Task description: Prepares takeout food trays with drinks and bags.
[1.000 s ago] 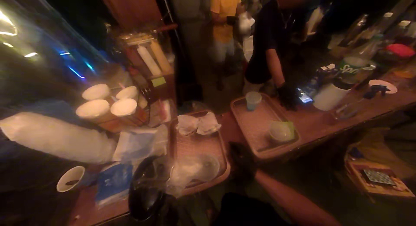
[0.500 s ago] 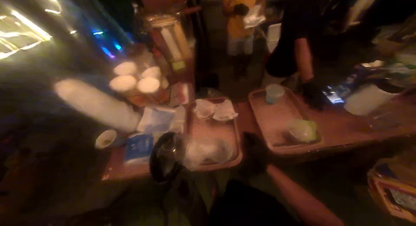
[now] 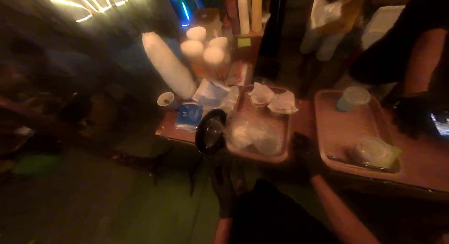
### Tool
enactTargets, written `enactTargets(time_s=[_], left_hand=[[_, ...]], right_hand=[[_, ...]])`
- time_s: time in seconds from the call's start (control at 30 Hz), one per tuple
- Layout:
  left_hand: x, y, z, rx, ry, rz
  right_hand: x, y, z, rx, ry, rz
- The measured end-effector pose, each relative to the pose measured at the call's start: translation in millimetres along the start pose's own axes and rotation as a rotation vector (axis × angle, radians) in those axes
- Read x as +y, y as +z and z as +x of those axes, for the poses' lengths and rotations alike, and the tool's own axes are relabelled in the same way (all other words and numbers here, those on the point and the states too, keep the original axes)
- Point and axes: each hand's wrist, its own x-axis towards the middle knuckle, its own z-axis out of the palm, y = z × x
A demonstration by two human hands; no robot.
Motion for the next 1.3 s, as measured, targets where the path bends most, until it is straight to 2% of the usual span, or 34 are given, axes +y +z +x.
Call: enactTargets(time_s=[0.23, 0.53, 0.67, 0.8, 0.93, 1.1, 1.23, 1.3], left_hand=[[0.4, 0.3, -1.4, 0.024, -0.131, -0.040], [-2.1, 0.5, 4.3, -0.016, -0.126, -0.057], [-2.9, 0.2, 9.6, 0.009, -0.138, -0.063], [-27.9, -6.4, 20.9, -0.032, -0.085, -0.094], [-1.4, 1.4, 12.3, 0.015, -0.109, -0.091], [-0.9, 1.8, 10.1, -0.003, -0.127, -0.078], [-8.0, 1.6, 10.3, 0.008, -0.140, -0.072], [7.8, 4.2, 7.9, 0.000, -0.182, -0.065]], right_hand=[[-0.9, -1.8, 1.1, -0.027, 0.048, -0.104], [1.6, -2.2, 4.7, -0.032, 0.015, -0.219], [1.3, 3.3, 4.2, 0.022, -0.019, -0.155], [6.2, 6.5, 4.7, 0.029, -0.005, -0.119], [0.7, 5.4, 6.6, -0.005, 0.033, -0.107], [-0.2, 6.2, 7.7, -0.017, 0.125, -0.048], [3.6, 5.0, 3.9, 0.002, 0.004, -0.130], [5.8, 4.3, 3.6, 0.002, -0.042, -0.151]])
